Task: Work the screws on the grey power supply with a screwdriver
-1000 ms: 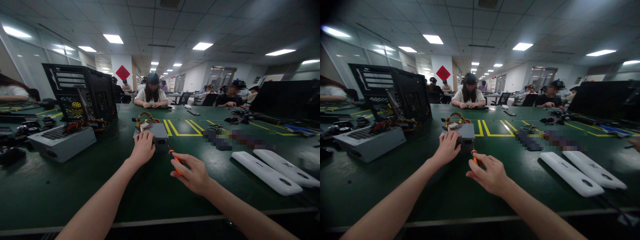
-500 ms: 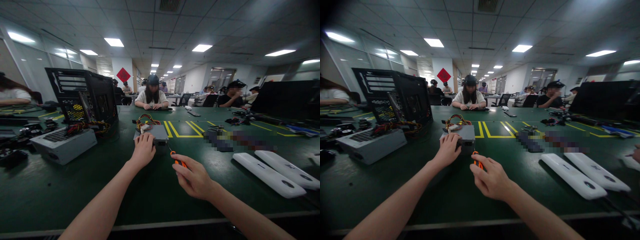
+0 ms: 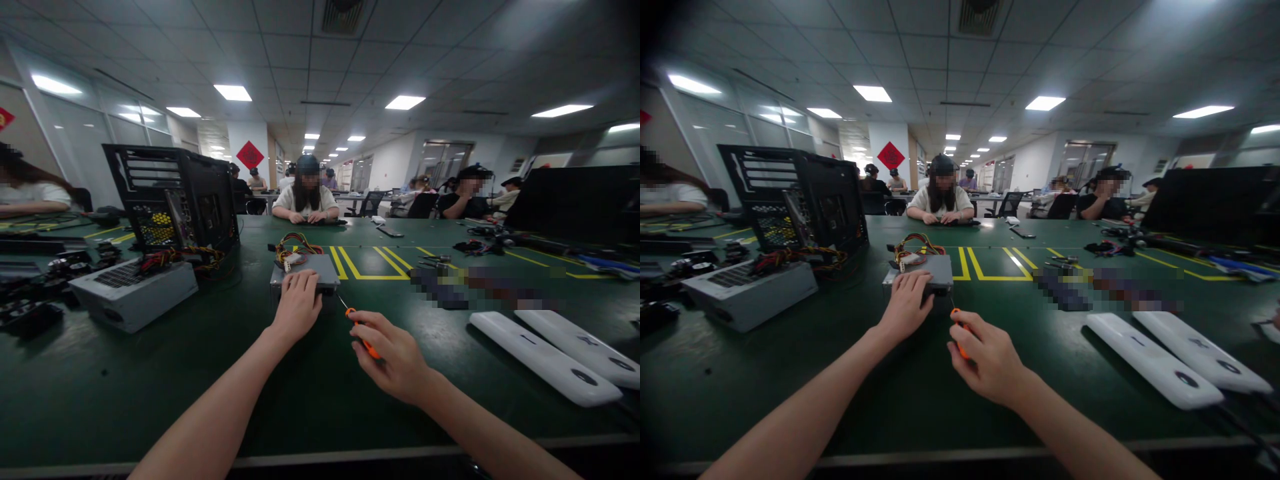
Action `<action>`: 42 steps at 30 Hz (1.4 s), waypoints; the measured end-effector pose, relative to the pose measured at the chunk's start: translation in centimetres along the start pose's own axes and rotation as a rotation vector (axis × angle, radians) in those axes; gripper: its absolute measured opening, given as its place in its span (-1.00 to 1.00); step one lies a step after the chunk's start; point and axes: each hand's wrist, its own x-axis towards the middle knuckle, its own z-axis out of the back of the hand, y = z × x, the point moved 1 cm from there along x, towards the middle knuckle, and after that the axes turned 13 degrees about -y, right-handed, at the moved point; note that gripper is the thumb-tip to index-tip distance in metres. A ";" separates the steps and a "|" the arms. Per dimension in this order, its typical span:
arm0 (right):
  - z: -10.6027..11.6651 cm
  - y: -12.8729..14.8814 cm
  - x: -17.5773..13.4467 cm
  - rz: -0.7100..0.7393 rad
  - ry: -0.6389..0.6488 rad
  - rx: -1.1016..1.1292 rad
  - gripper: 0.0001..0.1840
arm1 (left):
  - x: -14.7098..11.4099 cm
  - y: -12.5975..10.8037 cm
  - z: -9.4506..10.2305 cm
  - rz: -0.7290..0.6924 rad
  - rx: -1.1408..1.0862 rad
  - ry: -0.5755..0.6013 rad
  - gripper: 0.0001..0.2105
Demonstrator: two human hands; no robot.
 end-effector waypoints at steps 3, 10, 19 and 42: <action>-0.2 0.1 0.0 0.006 -0.016 -0.002 -0.73 | 0.0 -0.7 -0.8 -0.004 -0.038 0.008 -0.70; -0.1 -0.4 0.5 -0.024 -0.131 -0.072 -0.90 | 0.1 -1.4 -1.8 0.085 -0.002 -0.036 -0.76; -0.1 -0.7 0.2 -0.065 -0.153 -0.006 -0.78 | 0.3 -1.7 -1.9 0.135 0.030 -0.033 -0.80; 0.3 -1.1 0.3 -0.098 -0.217 0.029 -0.80 | 0.4 -1.9 -1.7 0.164 0.024 -0.029 -0.79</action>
